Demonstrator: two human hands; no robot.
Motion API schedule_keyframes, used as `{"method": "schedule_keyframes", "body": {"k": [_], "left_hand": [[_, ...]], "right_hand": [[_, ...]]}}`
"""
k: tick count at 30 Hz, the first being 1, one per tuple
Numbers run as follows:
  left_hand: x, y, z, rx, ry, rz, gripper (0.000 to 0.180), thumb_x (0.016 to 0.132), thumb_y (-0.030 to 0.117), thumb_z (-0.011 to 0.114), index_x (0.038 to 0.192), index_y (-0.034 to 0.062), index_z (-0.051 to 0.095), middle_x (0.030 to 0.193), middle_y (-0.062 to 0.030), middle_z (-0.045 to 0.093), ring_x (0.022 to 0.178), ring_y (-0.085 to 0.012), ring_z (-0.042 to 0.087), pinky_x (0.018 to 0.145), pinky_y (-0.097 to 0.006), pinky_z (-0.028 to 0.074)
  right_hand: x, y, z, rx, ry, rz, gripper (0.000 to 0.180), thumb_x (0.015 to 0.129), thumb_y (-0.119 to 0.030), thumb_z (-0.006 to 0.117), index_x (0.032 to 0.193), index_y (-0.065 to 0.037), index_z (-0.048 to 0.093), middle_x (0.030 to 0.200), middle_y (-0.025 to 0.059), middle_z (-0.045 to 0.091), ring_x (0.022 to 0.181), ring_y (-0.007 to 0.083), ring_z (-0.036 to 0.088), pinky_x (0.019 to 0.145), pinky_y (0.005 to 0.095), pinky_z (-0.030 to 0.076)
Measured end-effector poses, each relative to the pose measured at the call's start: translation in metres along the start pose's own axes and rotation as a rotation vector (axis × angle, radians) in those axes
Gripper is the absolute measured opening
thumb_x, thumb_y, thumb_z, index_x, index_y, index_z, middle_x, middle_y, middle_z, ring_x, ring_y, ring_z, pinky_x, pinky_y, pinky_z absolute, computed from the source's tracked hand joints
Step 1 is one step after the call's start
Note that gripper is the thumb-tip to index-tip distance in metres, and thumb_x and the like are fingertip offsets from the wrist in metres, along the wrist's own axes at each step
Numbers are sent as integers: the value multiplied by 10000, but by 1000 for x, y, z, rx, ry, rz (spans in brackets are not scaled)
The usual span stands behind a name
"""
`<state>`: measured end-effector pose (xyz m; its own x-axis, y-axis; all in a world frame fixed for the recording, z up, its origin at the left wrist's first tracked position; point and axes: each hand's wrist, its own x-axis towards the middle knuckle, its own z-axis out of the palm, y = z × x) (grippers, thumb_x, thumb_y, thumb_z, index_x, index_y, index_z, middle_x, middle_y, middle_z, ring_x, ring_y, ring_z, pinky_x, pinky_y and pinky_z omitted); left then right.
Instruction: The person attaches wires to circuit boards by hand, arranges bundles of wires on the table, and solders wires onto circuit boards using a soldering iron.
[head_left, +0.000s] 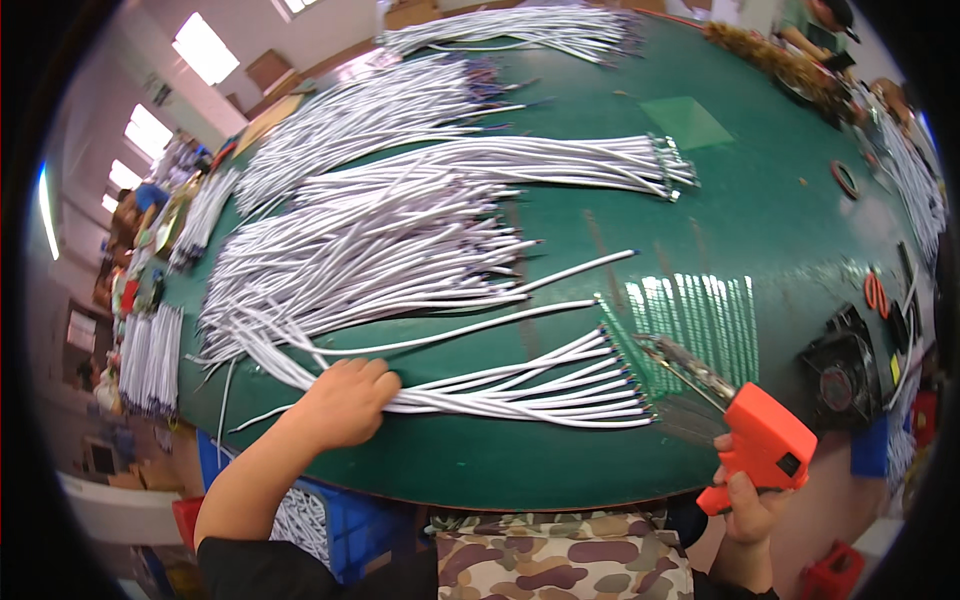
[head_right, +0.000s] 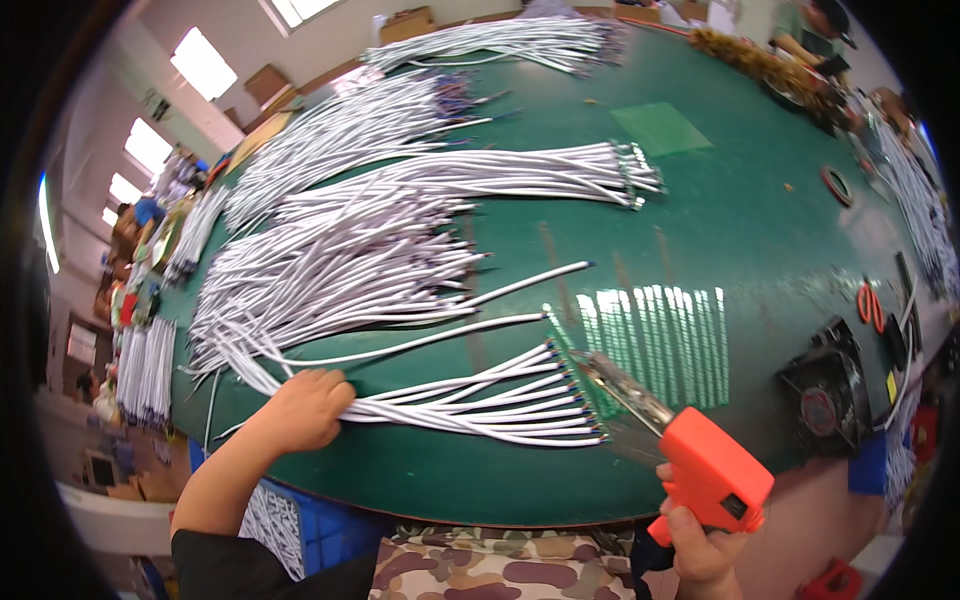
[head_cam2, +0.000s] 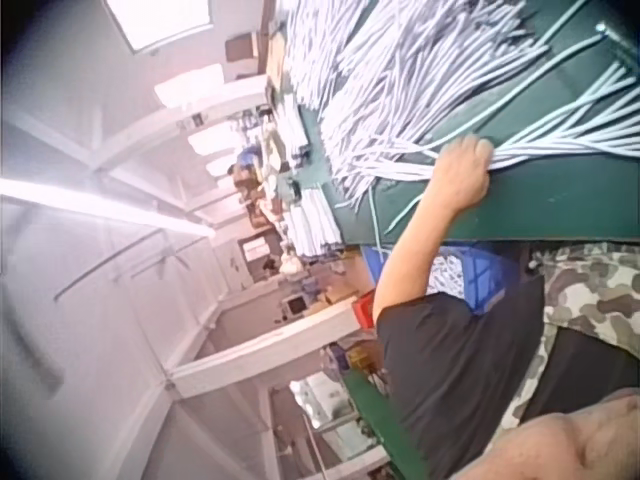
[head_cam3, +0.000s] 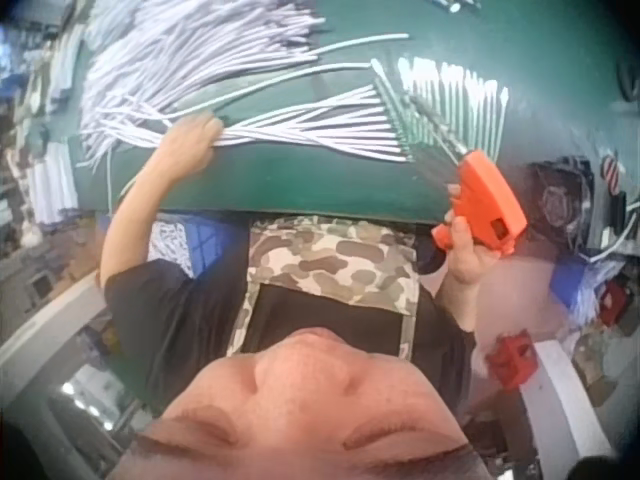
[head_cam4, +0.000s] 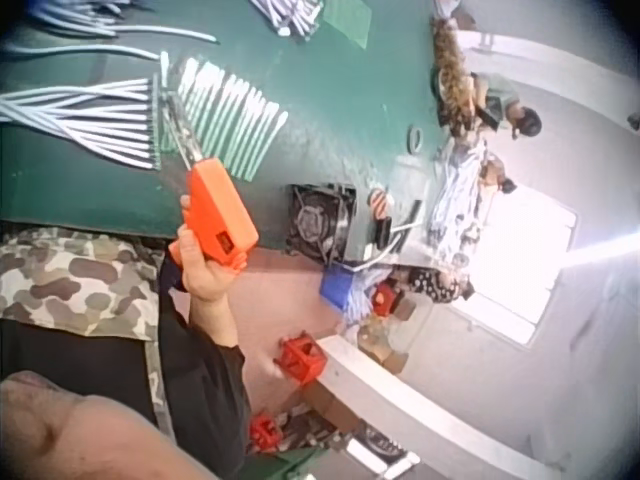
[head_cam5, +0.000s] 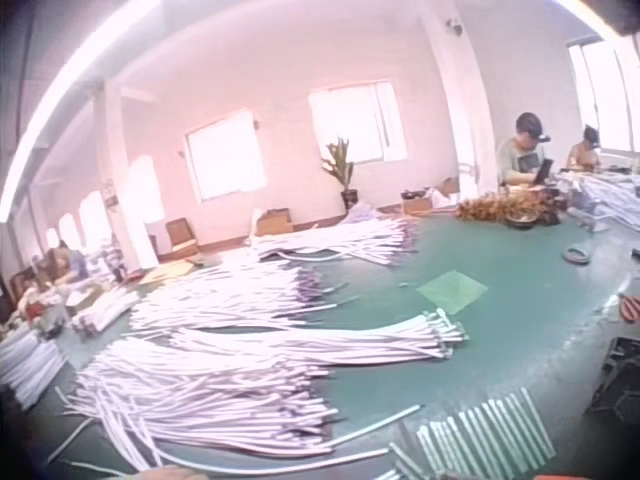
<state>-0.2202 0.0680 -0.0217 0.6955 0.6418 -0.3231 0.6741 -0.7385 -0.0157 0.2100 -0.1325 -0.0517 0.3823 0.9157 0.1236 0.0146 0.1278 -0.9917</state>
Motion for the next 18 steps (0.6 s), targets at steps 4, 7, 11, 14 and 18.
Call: {"method": "schedule_keyframes", "body": {"k": [4,7,11,14,18], "left_hand": [[-1,12,-34,-111,-29,8,327,761,119,689,1067,43,603,979,-143,608,943,-350,628,843,-474,498],[37,40,-50,-173,141,126,555,768,208,781,1255,31,581,1154,-189,611,1098,-382,610,947,-442,499],[96,105,-36,-319,303,280,721,783,364,830,1364,47,543,1357,-222,533,1251,-414,524,1045,-484,437],[109,121,-6,-239,413,281,696,760,367,823,1336,63,578,1364,-213,520,1209,-395,521,995,-496,432],[104,110,11,-158,494,344,587,755,291,799,1279,89,630,1286,-167,562,1048,-338,564,871,-456,468]], "right_hand": [[0,-8,1,-13,35,6,578,895,-175,698,1369,64,469,1110,219,678,760,158,650,659,282,560],[3,-10,4,70,105,7,467,859,-101,715,1273,67,579,1101,205,710,762,140,645,693,279,544],[12,-10,5,82,61,-14,430,872,-83,697,1259,69,591,1078,191,723,778,137,653,706,284,550],[8,-13,3,63,53,1,429,869,-78,693,1258,72,593,1079,188,726,782,141,658,706,288,552],[4,-11,1,73,95,-1,432,863,-74,694,1259,71,598,1086,186,727,785,145,660,708,291,554]]}}
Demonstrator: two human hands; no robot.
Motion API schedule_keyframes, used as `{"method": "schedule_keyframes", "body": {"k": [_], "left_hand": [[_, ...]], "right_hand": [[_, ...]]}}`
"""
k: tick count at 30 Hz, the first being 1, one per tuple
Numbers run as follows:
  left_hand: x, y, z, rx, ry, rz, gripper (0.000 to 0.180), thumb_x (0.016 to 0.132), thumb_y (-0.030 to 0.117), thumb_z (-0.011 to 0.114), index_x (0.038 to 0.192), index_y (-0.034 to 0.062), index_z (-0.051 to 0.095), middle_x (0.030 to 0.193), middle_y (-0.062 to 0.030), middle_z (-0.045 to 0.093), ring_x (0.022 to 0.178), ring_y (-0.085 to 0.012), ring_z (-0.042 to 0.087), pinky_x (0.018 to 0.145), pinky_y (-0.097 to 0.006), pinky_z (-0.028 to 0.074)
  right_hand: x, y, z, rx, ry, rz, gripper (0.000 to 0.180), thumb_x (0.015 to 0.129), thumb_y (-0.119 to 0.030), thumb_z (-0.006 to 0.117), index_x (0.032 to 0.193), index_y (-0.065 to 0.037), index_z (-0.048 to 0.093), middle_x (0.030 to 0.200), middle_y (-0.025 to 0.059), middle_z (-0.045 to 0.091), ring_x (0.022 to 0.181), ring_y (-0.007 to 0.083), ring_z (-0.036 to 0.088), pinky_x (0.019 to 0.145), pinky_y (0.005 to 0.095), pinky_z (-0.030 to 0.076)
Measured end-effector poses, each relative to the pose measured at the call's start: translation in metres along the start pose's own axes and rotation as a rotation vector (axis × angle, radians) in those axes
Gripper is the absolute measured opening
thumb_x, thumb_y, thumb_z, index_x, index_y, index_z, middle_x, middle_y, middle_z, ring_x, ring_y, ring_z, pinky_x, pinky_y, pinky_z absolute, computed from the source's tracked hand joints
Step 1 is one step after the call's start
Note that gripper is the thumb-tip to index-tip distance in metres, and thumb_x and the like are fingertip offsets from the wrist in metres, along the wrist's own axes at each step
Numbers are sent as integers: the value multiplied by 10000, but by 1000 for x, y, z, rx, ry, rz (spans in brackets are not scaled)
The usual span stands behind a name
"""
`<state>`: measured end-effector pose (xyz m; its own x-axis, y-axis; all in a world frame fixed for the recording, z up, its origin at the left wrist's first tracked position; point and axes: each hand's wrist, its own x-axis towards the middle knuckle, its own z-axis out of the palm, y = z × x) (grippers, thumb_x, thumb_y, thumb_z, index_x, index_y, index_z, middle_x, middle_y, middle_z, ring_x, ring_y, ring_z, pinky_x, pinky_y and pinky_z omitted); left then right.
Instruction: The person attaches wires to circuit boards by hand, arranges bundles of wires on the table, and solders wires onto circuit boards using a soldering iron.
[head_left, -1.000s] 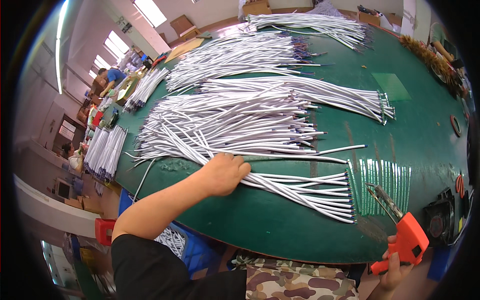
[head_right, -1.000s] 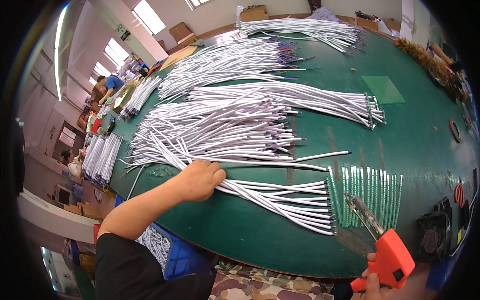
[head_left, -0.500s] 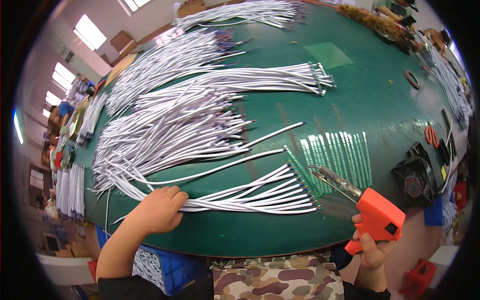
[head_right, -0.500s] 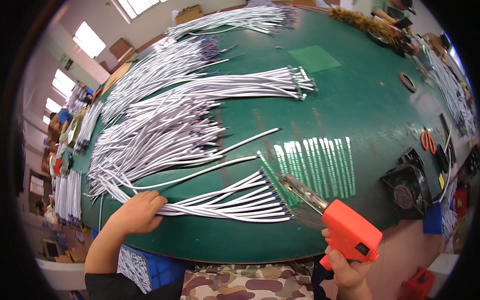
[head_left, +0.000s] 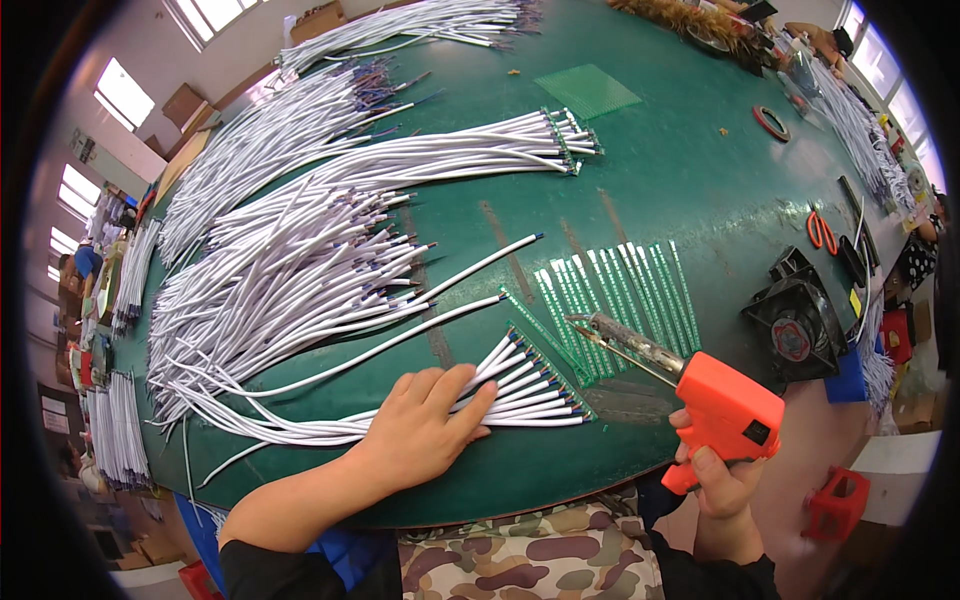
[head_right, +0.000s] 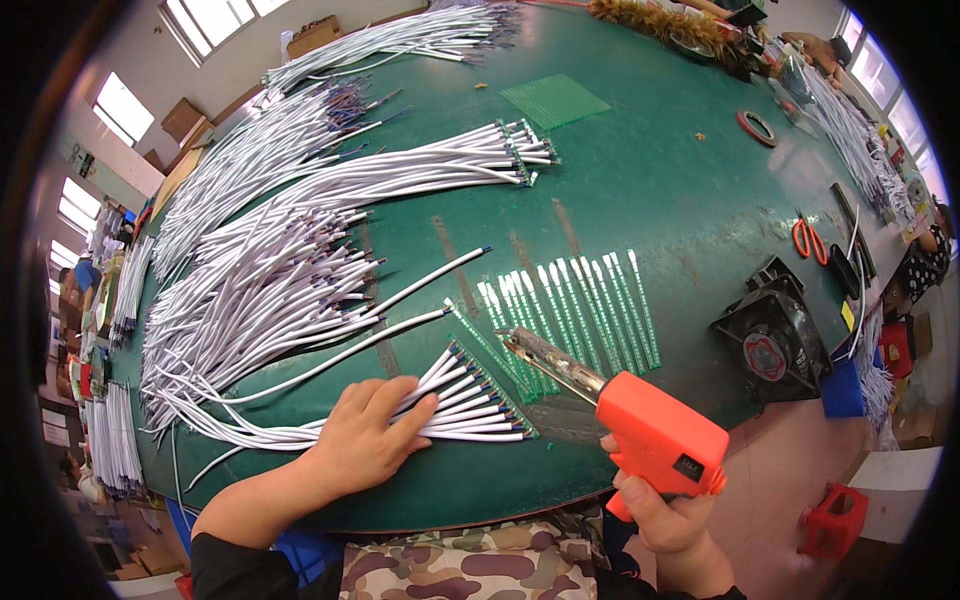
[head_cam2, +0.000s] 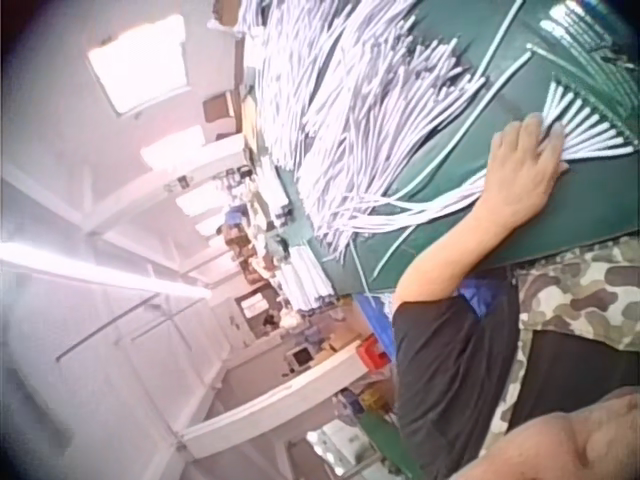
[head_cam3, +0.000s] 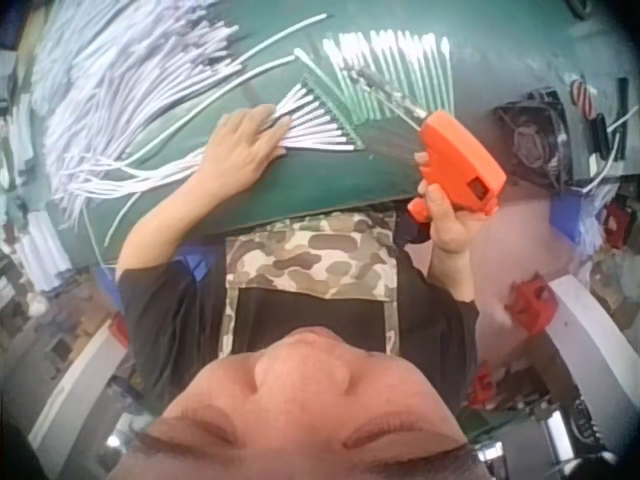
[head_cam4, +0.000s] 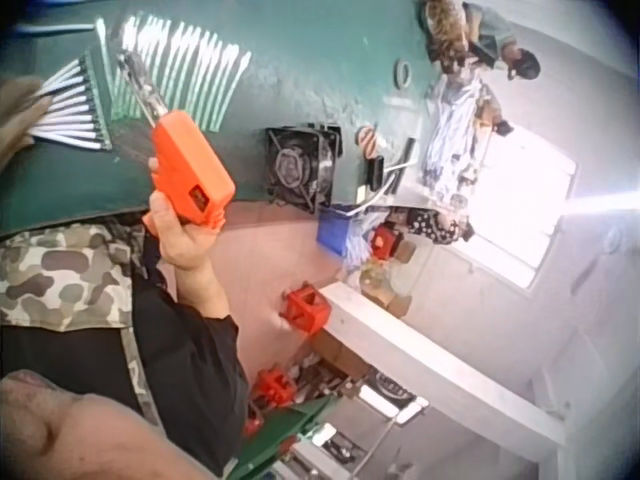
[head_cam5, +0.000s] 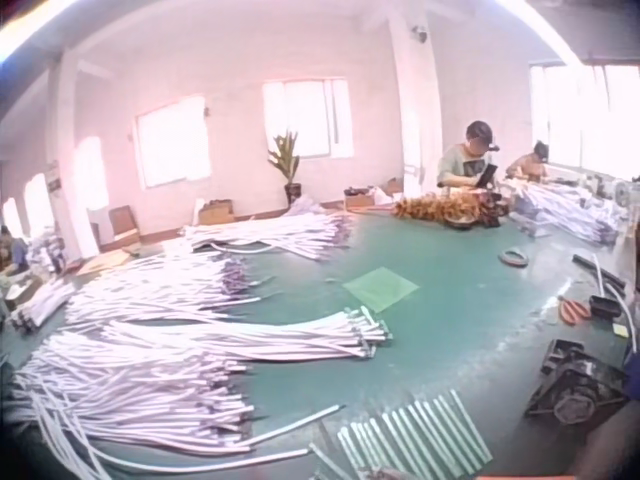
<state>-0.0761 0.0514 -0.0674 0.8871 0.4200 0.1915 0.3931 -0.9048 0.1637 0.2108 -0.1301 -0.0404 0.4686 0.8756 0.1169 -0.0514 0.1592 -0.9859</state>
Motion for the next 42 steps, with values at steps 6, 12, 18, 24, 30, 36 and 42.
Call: {"method": "schedule_keyframes", "body": {"k": [6,12,18,24,30,36,42], "left_hand": [[-23,-2,-13,-67,-77,50,465,821,280,755,1237,99,653,1186,-124,601,986,-299,591,825,-405,474],[16,-19,-39,-131,122,-64,462,809,194,794,1229,79,639,1196,-149,608,1018,-354,601,870,-443,488],[15,-62,-6,-33,91,-213,289,817,64,701,1102,34,665,1034,-150,636,957,-347,618,839,-436,511],[9,-63,-9,59,53,-135,285,790,56,632,1068,46,692,968,-100,653,894,-298,640,790,-410,527],[10,-63,-9,70,102,-74,292,798,70,640,1083,60,701,980,-81,654,892,-271,648,778,-386,538],[10,-96,-60,55,295,-147,243,824,19,692,1061,70,696,1019,-124,668,951,-332,654,835,-434,539],[18,-163,-108,230,449,-315,185,866,66,711,1048,40,694,1020,-140,674,981,-355,640,860,-430,515]], "right_hand": [[0,1,-3,-10,-45,7,441,872,-92,704,1268,66,591,1089,185,725,778,143,656,702,291,548],[1,2,-2,21,-14,-9,466,871,-113,721,1281,59,583,1101,187,718,752,134,643,682,285,543],[2,7,6,33,15,12,508,852,-117,730,1301,53,566,1101,195,714,744,138,648,661,277,549],[-2,9,6,24,38,29,564,839,-142,736,1330,55,541,1084,200,712,739,143,652,651,275,550],[1,18,1,-23,-21,-76,587,889,-164,683,1377,55,440,1108,231,667,719,152,636,620,271,551],[0,19,-10,-72,1,-45,572,889,-166,677,1363,60,450,1105,219,665,706,144,631,615,257,540],[0,19,-7,-43,41,-14,588,883,-179,707,1366,46,461,1116,212,666,716,144,633,624,258,541]]}}
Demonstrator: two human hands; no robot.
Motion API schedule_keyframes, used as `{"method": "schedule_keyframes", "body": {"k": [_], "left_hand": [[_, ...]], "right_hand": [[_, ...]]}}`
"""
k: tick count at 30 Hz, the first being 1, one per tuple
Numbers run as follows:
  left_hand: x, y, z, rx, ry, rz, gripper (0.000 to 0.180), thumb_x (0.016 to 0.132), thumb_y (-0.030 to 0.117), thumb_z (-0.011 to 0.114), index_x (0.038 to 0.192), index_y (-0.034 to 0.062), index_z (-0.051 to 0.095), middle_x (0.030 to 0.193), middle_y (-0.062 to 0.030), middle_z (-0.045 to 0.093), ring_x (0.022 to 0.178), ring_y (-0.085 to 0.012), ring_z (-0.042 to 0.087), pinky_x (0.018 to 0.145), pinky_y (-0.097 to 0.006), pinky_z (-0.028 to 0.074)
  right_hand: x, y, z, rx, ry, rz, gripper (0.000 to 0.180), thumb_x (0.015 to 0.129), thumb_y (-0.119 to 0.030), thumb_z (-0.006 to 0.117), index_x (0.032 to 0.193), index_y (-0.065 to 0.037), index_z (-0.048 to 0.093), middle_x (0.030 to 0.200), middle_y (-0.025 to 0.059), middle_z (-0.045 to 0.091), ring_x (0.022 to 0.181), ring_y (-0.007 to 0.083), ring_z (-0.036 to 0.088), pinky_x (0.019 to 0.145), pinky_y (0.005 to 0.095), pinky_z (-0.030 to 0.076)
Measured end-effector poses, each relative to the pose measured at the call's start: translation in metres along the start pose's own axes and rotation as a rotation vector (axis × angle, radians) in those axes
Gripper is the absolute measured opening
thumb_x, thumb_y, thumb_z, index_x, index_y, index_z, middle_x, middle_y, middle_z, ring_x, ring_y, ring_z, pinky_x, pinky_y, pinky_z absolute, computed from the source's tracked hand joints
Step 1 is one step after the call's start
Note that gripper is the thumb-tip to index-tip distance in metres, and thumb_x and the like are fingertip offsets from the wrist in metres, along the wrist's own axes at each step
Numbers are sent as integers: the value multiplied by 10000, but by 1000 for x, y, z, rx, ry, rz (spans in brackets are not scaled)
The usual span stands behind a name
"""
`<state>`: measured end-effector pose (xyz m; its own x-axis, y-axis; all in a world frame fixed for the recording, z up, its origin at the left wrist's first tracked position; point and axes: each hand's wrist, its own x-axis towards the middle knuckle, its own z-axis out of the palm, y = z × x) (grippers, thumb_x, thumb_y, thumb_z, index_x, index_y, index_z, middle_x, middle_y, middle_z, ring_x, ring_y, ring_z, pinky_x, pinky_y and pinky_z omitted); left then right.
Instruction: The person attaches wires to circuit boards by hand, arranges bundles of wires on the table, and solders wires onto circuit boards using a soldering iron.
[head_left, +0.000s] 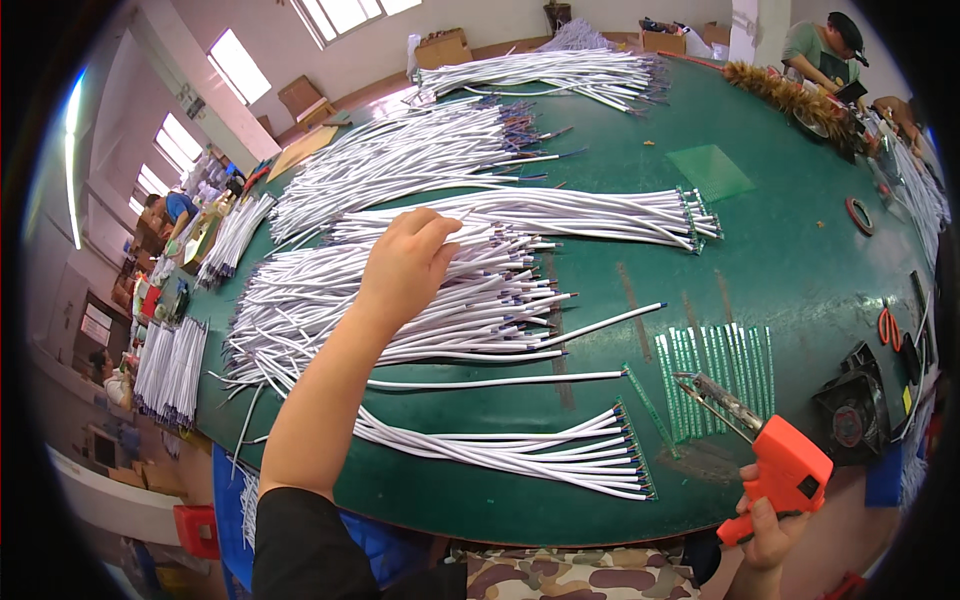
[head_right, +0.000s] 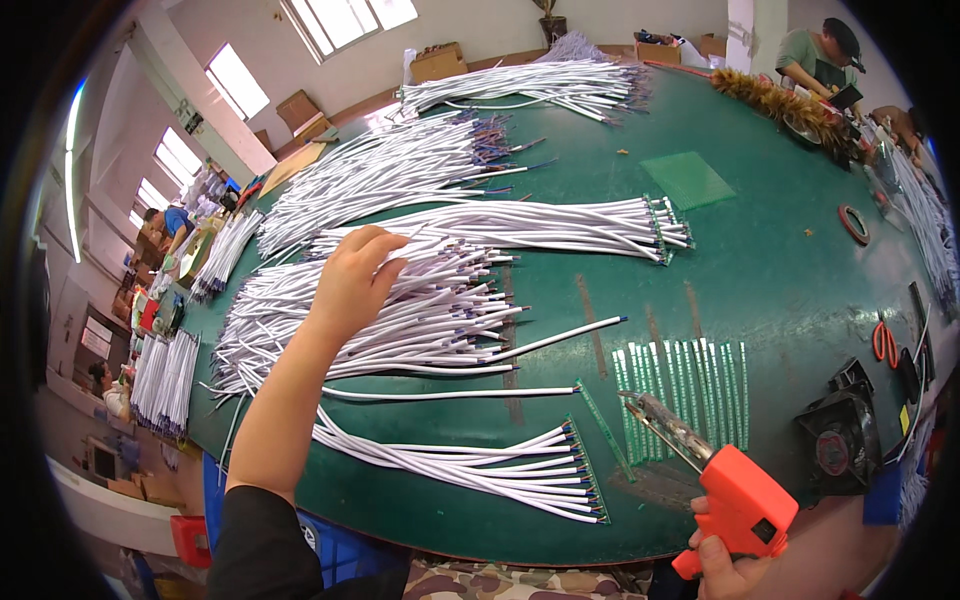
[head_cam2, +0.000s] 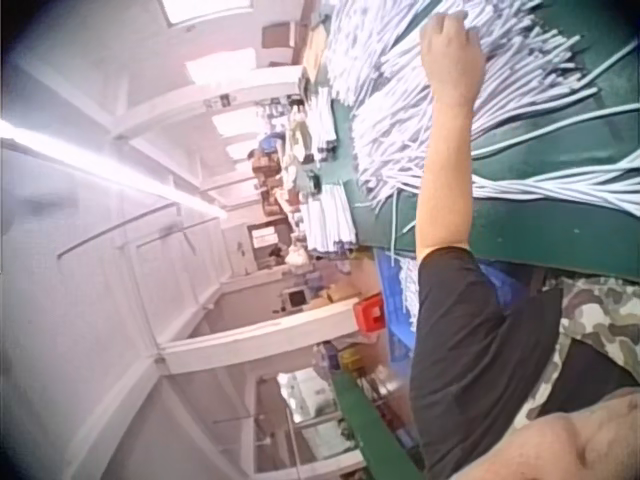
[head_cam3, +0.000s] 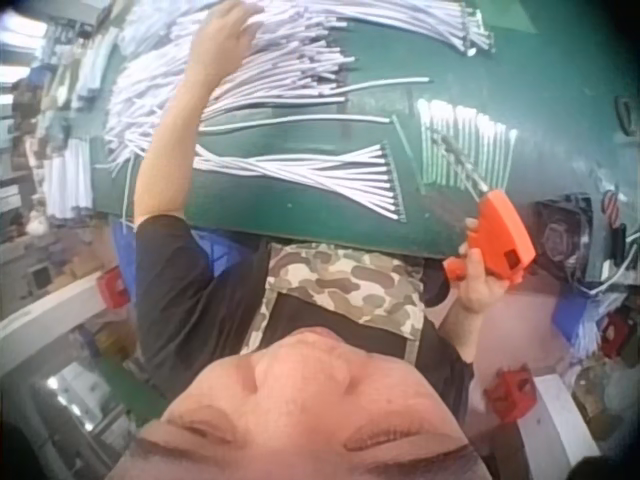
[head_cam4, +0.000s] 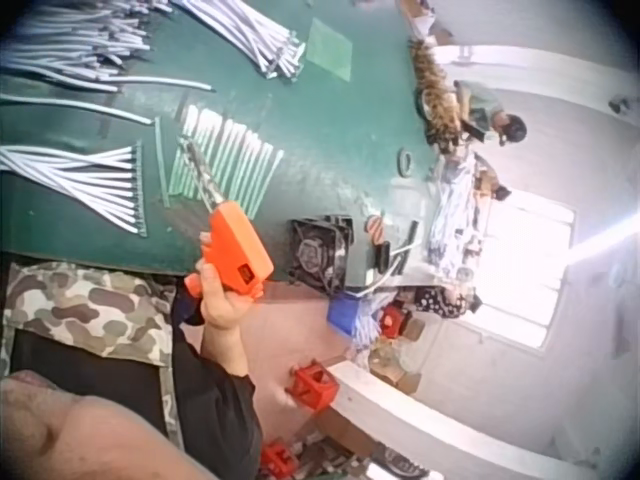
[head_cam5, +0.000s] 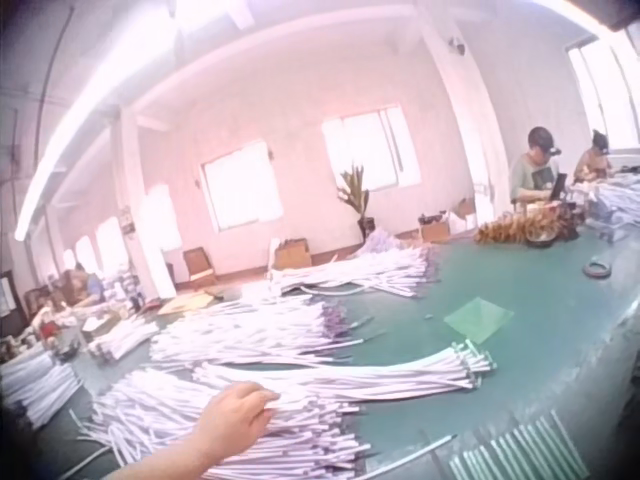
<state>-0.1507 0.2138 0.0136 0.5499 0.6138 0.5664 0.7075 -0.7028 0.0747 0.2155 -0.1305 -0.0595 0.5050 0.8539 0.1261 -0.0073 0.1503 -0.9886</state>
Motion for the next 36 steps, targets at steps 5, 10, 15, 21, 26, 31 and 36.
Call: {"method": "schedule_keyframes", "body": {"k": [5,10,15,21,26,31,36], "left_hand": [[18,-7,12,21,-321,41,214,895,138,699,1099,75,708,1053,-123,676,1021,-334,633,897,-425,507],[39,-7,6,-76,-496,-1,285,850,103,702,1133,69,697,988,-144,681,922,-323,657,838,-419,528],[44,14,-12,-635,-347,-172,199,873,23,708,1069,23,674,903,-64,630,802,-163,602,742,-294,501],[-21,140,54,-565,-625,126,157,865,18,690,989,18,593,1042,-144,661,971,-373,628,843,-442,512],[-38,139,83,-582,-432,215,175,841,12,707,982,19,603,1114,-147,691,994,-356,639,859,-437,519],[-37,141,93,-614,-415,248,158,822,9,721,947,22,626,1089,-128,714,978,-332,655,845,-421,530],[-33,149,100,-594,-401,276,139,819,12,726,931,32,646,1072,-108,722,979,-321,660,838,-414,536]], "right_hand": [[1,-6,1,24,-49,11,608,877,-174,717,1383,42,457,1124,210,670,737,147,642,637,264,548],[0,-10,4,-8,-33,31,572,861,-169,716,1341,62,507,1077,197,698,726,147,647,649,271,549],[13,-9,4,76,-82,59,547,886,-183,694,1336,74,520,1093,192,712,735,153,661,659,276,552],[20,22,34,539,-23,221,498,1013,-217,581,1431,15,442,1268,210,635,1094,273,656,962,434,546],[10,32,58,626,-37,187,493,1044,-242,545,1443,21,428,1338,189,605,1277,304,576,1122,488,442],[1,32,66,513,-87,188,524,1051,-243,535,1467,41,390,1376,196,583,1303,288,560,1143,457,411],[-9,33,80,546,-88,182,543,1050,-266,538,1485,9,367,1384,184,566,1342,290,517,1155,501,398]]}}
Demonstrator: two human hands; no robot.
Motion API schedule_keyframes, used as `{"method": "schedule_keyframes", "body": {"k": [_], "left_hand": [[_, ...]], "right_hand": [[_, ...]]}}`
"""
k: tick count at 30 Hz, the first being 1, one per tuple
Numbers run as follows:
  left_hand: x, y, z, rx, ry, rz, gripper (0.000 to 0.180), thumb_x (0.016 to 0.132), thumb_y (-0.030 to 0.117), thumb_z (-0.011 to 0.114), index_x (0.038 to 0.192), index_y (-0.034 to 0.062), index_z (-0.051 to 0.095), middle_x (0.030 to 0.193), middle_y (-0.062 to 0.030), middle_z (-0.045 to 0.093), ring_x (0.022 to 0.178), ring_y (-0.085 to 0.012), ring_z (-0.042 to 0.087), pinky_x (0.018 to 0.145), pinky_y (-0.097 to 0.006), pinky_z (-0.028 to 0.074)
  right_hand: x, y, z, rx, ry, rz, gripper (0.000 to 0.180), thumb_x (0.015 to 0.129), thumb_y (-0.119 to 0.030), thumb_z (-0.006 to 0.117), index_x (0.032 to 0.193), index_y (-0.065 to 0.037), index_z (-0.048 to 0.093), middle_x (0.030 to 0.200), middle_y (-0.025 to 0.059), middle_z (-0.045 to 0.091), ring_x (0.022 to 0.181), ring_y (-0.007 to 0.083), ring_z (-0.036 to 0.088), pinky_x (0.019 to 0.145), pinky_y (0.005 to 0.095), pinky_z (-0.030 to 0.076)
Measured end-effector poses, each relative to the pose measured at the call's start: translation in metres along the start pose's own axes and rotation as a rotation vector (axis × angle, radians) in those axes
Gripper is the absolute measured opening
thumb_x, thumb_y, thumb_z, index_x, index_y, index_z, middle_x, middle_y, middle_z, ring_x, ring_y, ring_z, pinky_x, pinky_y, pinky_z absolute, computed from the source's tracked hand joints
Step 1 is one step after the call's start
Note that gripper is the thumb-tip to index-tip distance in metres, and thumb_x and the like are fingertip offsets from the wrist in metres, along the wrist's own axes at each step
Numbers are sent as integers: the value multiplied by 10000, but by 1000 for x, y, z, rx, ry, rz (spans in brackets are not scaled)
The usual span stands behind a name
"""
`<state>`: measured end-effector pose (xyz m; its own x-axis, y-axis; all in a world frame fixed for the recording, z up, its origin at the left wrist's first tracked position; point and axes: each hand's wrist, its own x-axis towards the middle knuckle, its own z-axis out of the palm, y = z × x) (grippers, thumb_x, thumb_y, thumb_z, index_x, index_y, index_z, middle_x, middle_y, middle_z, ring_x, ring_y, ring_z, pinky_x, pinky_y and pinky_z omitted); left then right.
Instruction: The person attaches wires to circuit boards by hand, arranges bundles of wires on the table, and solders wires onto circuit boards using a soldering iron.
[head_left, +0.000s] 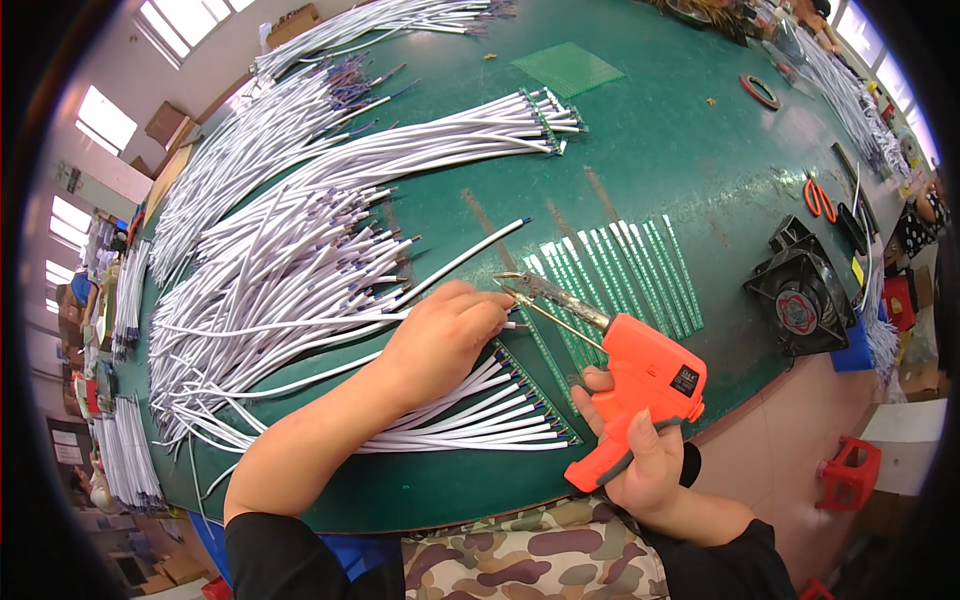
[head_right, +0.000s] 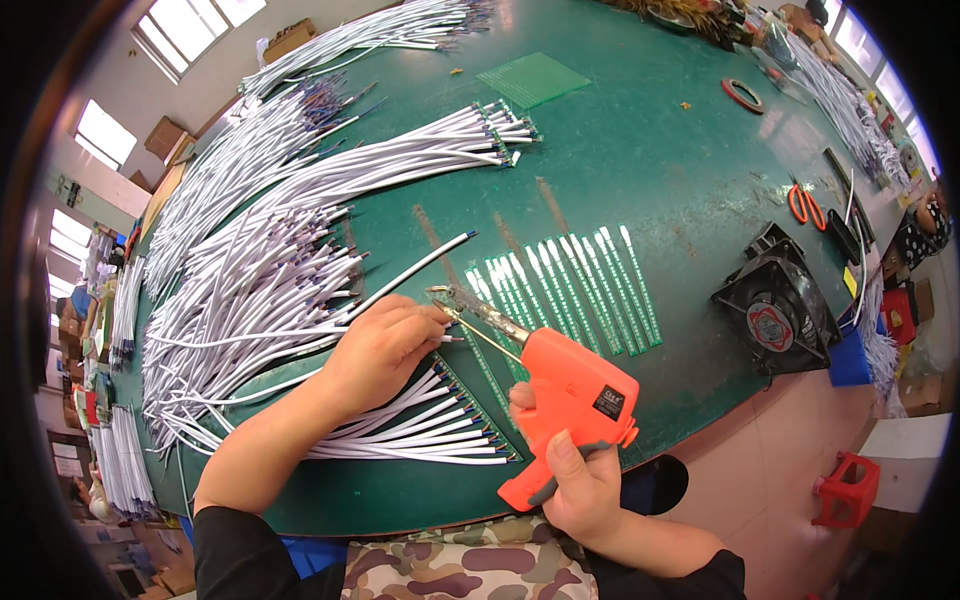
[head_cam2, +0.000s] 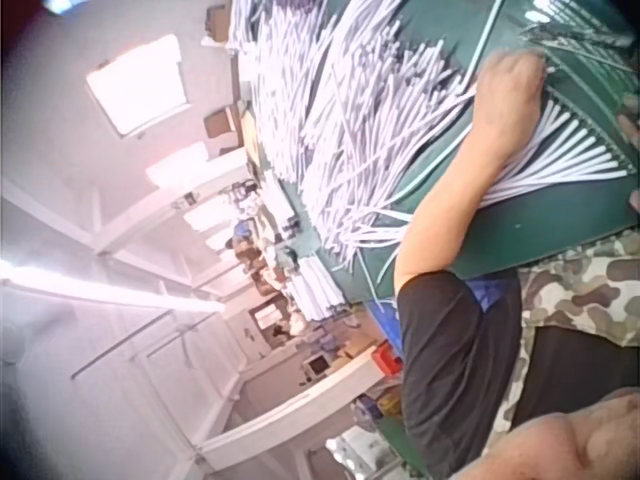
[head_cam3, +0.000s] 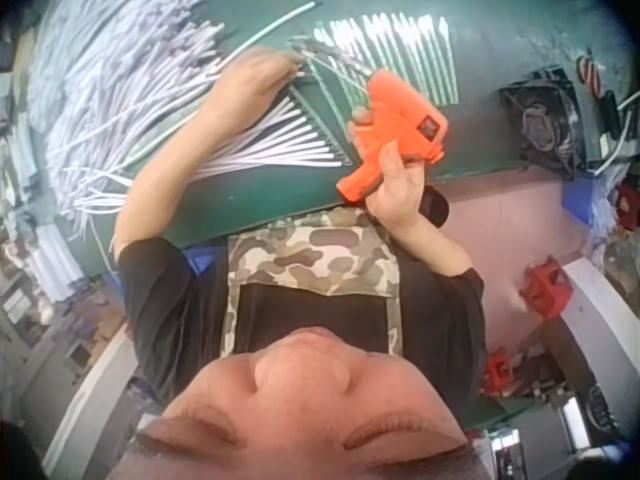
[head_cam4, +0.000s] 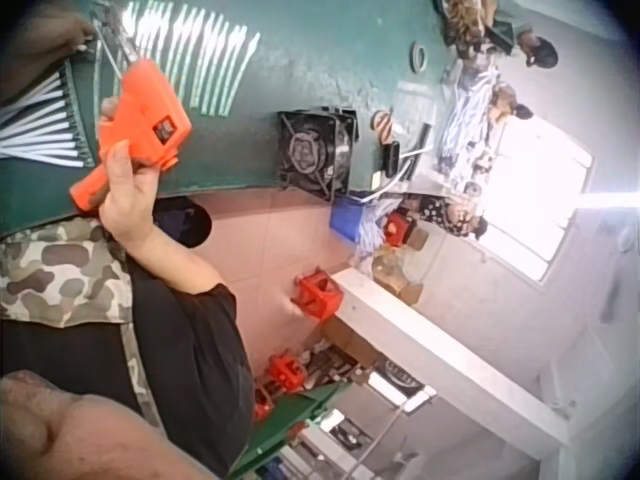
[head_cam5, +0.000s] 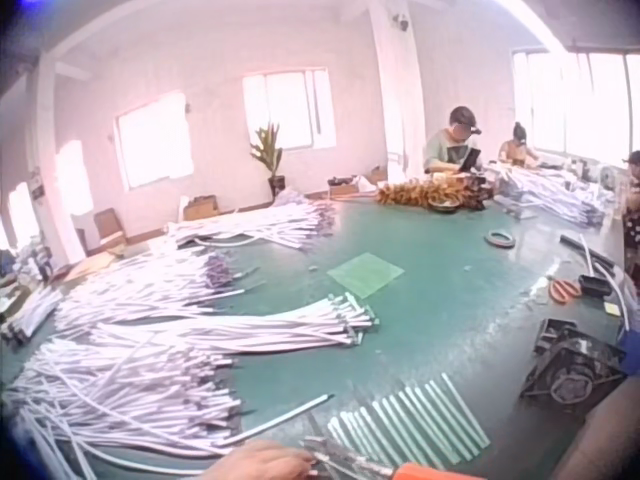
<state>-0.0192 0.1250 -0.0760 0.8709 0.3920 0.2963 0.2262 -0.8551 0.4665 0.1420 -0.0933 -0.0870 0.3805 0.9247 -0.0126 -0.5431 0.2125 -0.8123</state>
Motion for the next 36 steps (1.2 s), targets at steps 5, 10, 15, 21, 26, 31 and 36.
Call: {"method": "schedule_keyframes", "body": {"k": [5,10,15,21,26,31,36], "left_hand": [[1,0,-4,-19,9,15,129,833,35,735,937,33,659,1041,-106,711,983,-317,656,836,-403,539],[1,6,-25,-73,36,-21,173,848,59,743,1009,44,682,877,-101,601,828,-310,606,732,-396,498],[-3,11,-21,-161,-26,-92,275,849,22,736,1119,52,691,816,-95,568,755,-272,572,666,-383,469],[1,7,-20,-176,-72,-25,412,849,-21,690,1252,66,670,797,-98,545,717,-264,549,650,-383,453],[7,10,-22,-232,-139,-141,340,870,51,669,1209,72,666,841,-102,575,776,-293,591,708,-405,496],[11,15,-28,-291,-203,-335,338,874,70,685,1209,60,638,841,-105,618,794,-302,626,730,-402,509],[12,7,-19,-110,-29,-109,340,843,19,733,1175,56,668,844,-94,632,771,-271,627,694,-370,518]], "right_hand": [[3,-1,-1,-19,-27,13,555,1050,-296,531,1494,-17,352,1384,172,553,1355,298,497,1157,550,399],[-2,-26,-26,18,-64,38,586,1042,-269,552,1505,20,340,1404,234,539,1283,349,571,1108,570,445],[-5,-43,-45,-56,-54,41,613,1033,-330,561,1478,45,369,1365,273,558,1173,371,646,991,535,555],[-8,-68,-49,-273,-36,55,649,991,-395,632,1392,87,467,1288,263,617,1080,344,699,942,497,583],[-8,-76,-53,-310,-48,82,697,964,-415,675,1404,82,463,1272,251,634,1072,331,703,935,473,584],[-6,-77,-53,-327,-39,119,728,950,-423,697,1418,77,451,1272,247,637,1053,311,707,924,456,587],[1,-83,-51,-455,-84,84,521,919,-235,752,1312,57,573,1257,207,656,1015,248,707,878,383,592]]}}
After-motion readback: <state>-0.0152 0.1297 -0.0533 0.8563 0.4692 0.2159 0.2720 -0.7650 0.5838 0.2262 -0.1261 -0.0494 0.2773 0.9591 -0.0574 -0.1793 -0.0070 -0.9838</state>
